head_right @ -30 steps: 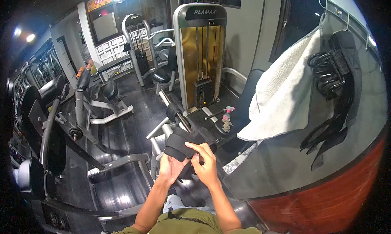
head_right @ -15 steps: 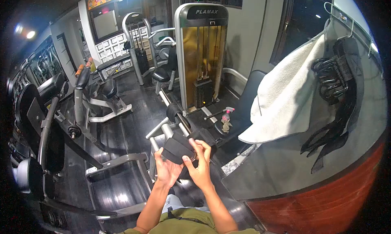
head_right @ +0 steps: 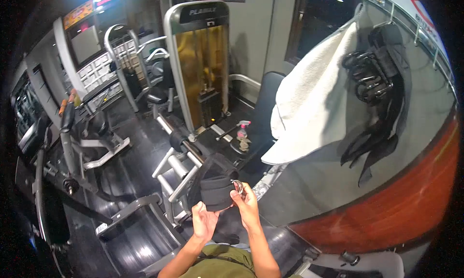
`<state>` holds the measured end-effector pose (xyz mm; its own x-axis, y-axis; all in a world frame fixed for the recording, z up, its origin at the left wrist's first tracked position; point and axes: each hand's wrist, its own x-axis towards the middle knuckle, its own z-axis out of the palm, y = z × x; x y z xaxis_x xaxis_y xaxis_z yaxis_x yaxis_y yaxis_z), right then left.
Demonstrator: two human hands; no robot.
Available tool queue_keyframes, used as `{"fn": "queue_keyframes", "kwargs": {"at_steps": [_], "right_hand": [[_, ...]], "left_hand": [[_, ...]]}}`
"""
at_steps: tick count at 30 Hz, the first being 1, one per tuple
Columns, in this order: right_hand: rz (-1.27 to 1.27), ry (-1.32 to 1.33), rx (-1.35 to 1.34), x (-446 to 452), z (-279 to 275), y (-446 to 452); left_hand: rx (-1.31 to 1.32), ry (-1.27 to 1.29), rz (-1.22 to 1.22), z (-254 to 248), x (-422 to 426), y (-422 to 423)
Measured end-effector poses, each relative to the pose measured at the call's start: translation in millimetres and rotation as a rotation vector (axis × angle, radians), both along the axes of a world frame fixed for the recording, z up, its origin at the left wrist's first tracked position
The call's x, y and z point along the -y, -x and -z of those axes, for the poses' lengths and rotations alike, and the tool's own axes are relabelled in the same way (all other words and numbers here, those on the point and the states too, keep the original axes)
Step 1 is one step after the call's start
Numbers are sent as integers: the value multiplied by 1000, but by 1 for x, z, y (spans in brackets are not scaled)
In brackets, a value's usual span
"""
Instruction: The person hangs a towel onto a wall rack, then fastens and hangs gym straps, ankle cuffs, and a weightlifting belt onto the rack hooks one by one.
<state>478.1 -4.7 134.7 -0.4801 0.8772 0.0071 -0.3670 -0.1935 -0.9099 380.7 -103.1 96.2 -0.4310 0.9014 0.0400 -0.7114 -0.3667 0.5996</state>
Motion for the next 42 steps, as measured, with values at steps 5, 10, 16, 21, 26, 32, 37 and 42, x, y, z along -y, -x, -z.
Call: {"fn": "queue_keyframes", "kwargs": {"at_steps": [5,10,16,21,26,32,37,42], "right_hand": [[81,-34,103,3,-11,-6],[233,-197,214,0,-26,-10],[343,-523,581,17,-93,-22],[486,-636,662,30,-118,-27],[747,-478,413,33,-117,-30],[946,-610,394,27,-137,-63],[1055,-741,317,24,-182,-83],[1162,-878,439,12,-237,-105]], "left_hand": [[-155,199,113,-4,5,27],[-571,52,274,-54,-27,64],[-965,-210,389,-106,-74,80],[-1145,-322,496,-142,-88,63],[-1250,-430,392,-172,-108,46],[-1334,-697,254,-232,-121,3],[-1370,-854,86,-273,-132,-18],[-1377,-943,-22,-325,-148,-35]]}}
